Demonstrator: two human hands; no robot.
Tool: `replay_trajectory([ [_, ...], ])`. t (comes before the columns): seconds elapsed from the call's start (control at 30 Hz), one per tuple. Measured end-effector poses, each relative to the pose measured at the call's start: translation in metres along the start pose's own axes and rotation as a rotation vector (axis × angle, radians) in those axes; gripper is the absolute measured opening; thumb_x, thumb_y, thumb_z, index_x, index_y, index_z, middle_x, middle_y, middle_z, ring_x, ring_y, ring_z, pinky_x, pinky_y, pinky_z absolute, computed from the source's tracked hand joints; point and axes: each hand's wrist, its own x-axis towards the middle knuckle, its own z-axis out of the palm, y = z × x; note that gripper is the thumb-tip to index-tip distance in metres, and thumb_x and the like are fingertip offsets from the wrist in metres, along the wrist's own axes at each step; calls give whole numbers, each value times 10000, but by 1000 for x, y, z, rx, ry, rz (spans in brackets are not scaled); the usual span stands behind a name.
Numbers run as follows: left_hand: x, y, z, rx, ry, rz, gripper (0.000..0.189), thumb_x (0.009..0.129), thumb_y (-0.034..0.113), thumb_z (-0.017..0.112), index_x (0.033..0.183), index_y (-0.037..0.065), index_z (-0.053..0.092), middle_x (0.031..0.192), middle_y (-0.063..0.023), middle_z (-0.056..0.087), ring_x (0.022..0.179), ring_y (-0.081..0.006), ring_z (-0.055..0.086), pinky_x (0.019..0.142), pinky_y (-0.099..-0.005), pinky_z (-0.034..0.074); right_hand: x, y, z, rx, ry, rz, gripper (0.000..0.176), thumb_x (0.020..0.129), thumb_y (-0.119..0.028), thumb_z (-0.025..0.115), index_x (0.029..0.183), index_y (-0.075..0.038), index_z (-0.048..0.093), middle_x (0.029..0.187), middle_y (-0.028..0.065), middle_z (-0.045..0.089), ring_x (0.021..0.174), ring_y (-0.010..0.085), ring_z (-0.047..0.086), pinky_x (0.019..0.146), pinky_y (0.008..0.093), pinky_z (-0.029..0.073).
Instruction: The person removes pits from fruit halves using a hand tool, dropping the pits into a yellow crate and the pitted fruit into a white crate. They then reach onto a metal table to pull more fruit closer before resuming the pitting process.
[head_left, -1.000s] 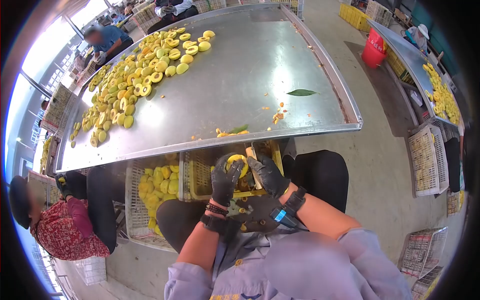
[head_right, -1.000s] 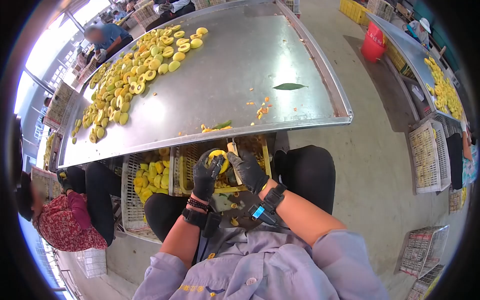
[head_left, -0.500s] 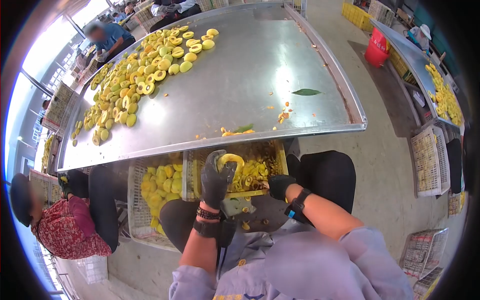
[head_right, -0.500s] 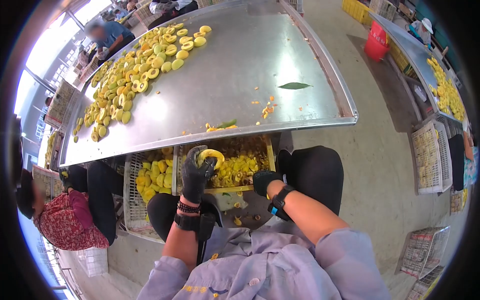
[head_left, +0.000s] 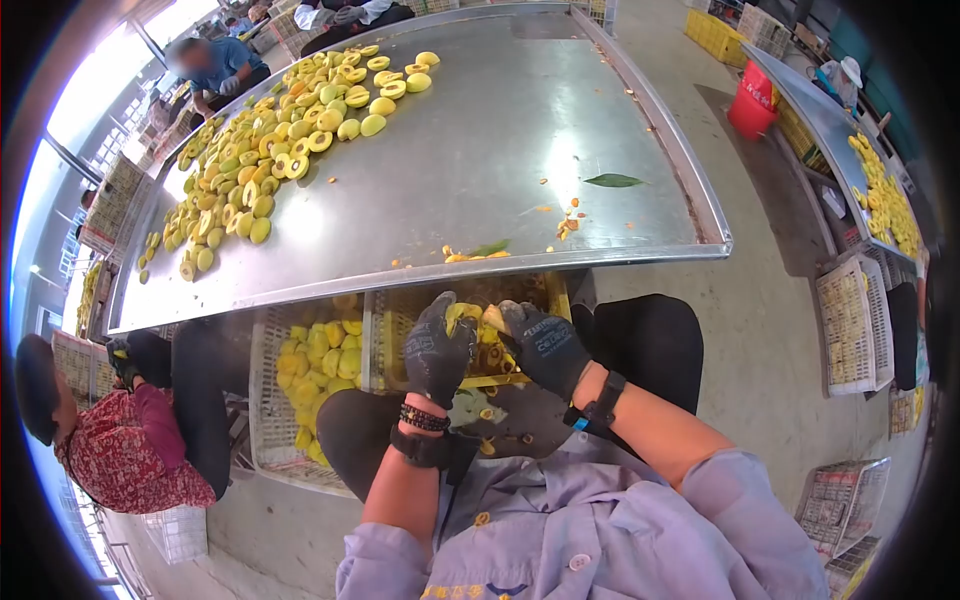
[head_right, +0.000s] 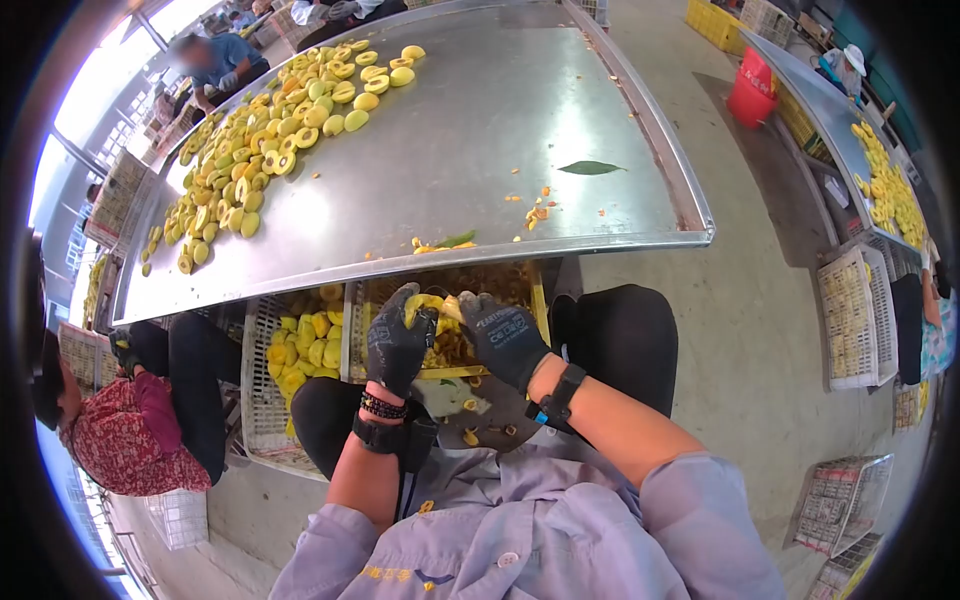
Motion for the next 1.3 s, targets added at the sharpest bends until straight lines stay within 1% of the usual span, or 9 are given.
replay_trajectory([
  [0.4,1,-8,-5,-44,106,-72,312,825,209,626,1087,46,584,993,-174,614,879,-336,588,761,-411,465,-14,41,15,-104,-354,170,297,869,-137,423,1131,-19,498,890,173,637,823,301,634,689,415,494],
  [0.5,2,-53,16,-205,254,16,283,831,194,645,1046,19,587,959,-176,616,831,-332,586,734,-407,463,-2,17,-3,-38,-279,188,342,867,-182,453,1169,-25,491,925,176,620,820,314,621,708,422,482],
  [0.53,4,-62,11,321,271,384,276,835,195,652,1006,-10,585,918,-176,618,805,-332,585,723,-402,464,-2,13,-2,-10,-167,132,356,861,-185,461,1177,-23,488,937,177,613,810,315,619,704,421,481],
  [0.77,0,-43,17,32,298,99,287,831,205,657,989,-23,584,898,-178,621,793,-331,589,718,-397,466,-1,-4,-5,-85,-55,-138,376,825,-169,495,1178,-40,491,967,178,591,761,298,616,660,408,480],
  [0.83,1,-32,10,-81,245,-68,287,835,213,649,986,-23,585,885,-180,622,790,-337,587,722,-396,465,-4,4,2,-189,-122,-94,369,827,-165,493,1178,-53,493,961,171,599,772,291,622,668,404,483],
  [0.93,0,-38,12,47,308,35,291,847,225,628,995,-22,589,877,-145,635,790,-271,605,681,-354,483,-6,32,11,-186,-275,110,358,836,-167,488,1178,-59,497,947,161,610,803,291,629,686,406,487],
  [1.07,8,-28,-16,-1103,9,-755,342,861,204,614,1116,-15,555,926,-94,633,834,-137,602,605,-213,490,-6,27,6,-67,-282,260,313,860,-218,484,1135,-74,527,947,148,620,857,311,624,721,429,481],
  [1.13,7,-9,-19,-933,96,-448,266,880,200,575,1087,34,580,918,-74,639,770,-131,608,570,-191,480,-12,40,21,-18,-571,219,304,875,-262,470,1119,-93,539,972,144,619,855,332,617,734,445,475],
  [1.3,22,-14,-61,-1824,-119,-707,277,890,273,533,1061,60,578,944,-119,639,700,-154,621,490,-215,486,-16,44,43,64,-692,245,347,895,-322,431,1172,-148,545,1011,155,621,938,331,597,809,436,462],
])
